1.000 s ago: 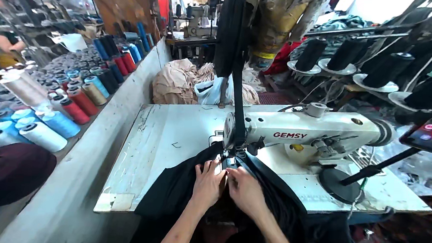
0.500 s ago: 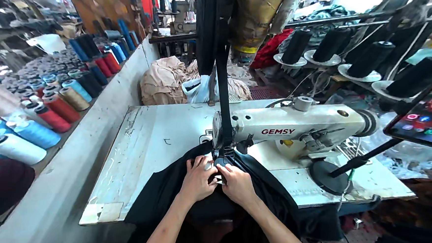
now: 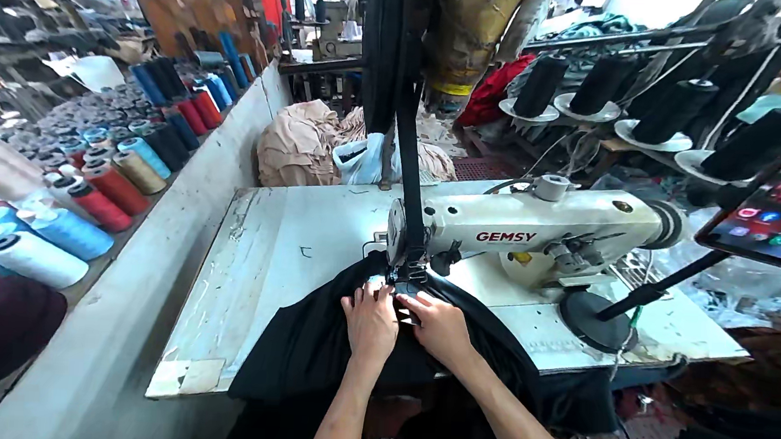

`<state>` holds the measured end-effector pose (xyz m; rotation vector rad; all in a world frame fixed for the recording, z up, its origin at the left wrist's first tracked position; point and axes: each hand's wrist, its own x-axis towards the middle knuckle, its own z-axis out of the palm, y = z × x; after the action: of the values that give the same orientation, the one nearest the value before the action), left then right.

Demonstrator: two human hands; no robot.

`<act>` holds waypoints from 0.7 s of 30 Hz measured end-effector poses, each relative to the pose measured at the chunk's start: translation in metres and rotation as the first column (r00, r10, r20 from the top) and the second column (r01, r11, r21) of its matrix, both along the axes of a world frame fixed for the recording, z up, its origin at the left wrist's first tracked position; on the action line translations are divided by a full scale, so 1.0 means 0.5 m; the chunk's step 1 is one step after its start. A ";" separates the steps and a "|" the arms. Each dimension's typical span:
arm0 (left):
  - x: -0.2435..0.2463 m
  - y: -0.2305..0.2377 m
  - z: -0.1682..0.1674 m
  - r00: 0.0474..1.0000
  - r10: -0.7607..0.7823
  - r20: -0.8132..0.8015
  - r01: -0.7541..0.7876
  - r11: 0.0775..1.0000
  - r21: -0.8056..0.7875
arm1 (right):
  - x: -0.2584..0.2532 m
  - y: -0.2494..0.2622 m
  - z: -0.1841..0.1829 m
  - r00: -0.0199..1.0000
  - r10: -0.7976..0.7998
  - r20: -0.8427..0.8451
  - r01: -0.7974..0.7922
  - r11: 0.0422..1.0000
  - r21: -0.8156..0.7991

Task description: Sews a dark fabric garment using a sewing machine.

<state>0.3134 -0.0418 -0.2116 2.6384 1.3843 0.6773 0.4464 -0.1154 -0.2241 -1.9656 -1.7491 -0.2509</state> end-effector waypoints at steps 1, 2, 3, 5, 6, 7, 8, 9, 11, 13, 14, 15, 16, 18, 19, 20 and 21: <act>-0.001 0.002 0.000 1.000 -0.018 -0.017 0.019 1.000 0.002 | -0.003 0.001 0.001 1.000 -0.026 0.013 0.026 1.000 -0.013; -0.003 0.004 0.003 0.998 -0.040 -0.040 0.040 0.999 -0.008 | -0.005 0.003 0.003 0.999 -0.043 0.021 0.044 0.999 -0.027; -0.004 0.006 0.006 0.996 -0.063 -0.060 0.061 0.998 -0.026 | -0.007 0.005 0.005 0.998 -0.053 0.025 0.054 0.998 -0.038; -0.008 0.017 0.008 0.991 -0.105 -0.083 0.102 0.994 -0.042 | -0.010 0.009 0.006 0.997 -0.069 0.029 0.070 0.996 -0.046; -0.010 0.026 0.009 0.988 -0.126 -0.085 0.123 0.991 -0.048 | -0.013 0.013 0.006 0.996 -0.080 0.037 0.082 0.995 -0.048; -0.014 0.038 0.012 0.985 -0.150 -0.089 0.145 0.987 -0.066 | -0.018 0.018 0.007 0.994 -0.094 0.050 0.096 0.994 -0.056; -0.019 0.053 0.015 0.980 -0.179 -0.089 0.172 0.982 -0.083 | -0.024 0.024 0.008 0.992 -0.108 0.063 0.112 0.991 -0.071; -0.024 0.070 0.017 0.973 -0.217 -0.082 0.210 0.974 -0.086 | -0.030 0.030 0.010 0.989 -0.124 0.076 0.131 0.987 -0.090; -0.030 0.111 0.015 0.946 -0.318 -0.054 0.313 0.945 -0.090 | -0.044 0.041 0.018 0.985 -0.146 0.098 0.158 0.977 -0.141; -0.034 0.153 0.007 0.904 -0.425 0.040 0.427 0.900 -0.087 | -0.057 0.048 0.035 0.983 -0.160 0.093 0.178 0.954 -0.242; -0.035 0.169 0.009 0.884 -0.463 0.067 0.467 0.877 -0.113 | -0.063 0.051 0.043 0.982 -0.170 0.087 0.188 0.935 -0.301; -0.034 0.184 0.013 0.869 -0.488 0.075 0.494 0.857 -0.149 | -0.068 0.054 0.049 0.980 -0.180 0.082 0.198 0.914 -0.354; -0.031 0.198 0.016 0.857 -0.509 0.077 0.514 0.841 -0.168 | -0.072 0.055 0.051 0.979 -0.185 0.083 0.202 0.908 -0.366; -0.021 0.227 0.018 0.834 -0.546 0.076 0.551 0.822 -0.146 | -0.080 0.056 0.053 0.976 -0.194 0.095 0.216 0.899 -0.381; -0.015 0.242 0.018 0.826 -0.557 0.084 0.564 0.816 -0.129 | -0.082 0.054 0.048 0.975 -0.196 0.110 0.222 0.913 -0.341; -0.008 0.257 0.019 0.822 -0.562 0.088 0.569 0.813 -0.127 | -0.084 0.053 0.042 0.973 -0.199 0.115 0.225 0.927 -0.300; -0.001 0.272 0.021 0.821 -0.564 0.089 0.571 0.811 -0.128 | -0.084 0.051 0.038 0.972 -0.202 0.119 0.227 0.936 -0.270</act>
<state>0.3128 0.0941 -0.2013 2.6741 0.5335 0.5198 0.4042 -0.0898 -0.2051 -2.3908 -1.7005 -0.1718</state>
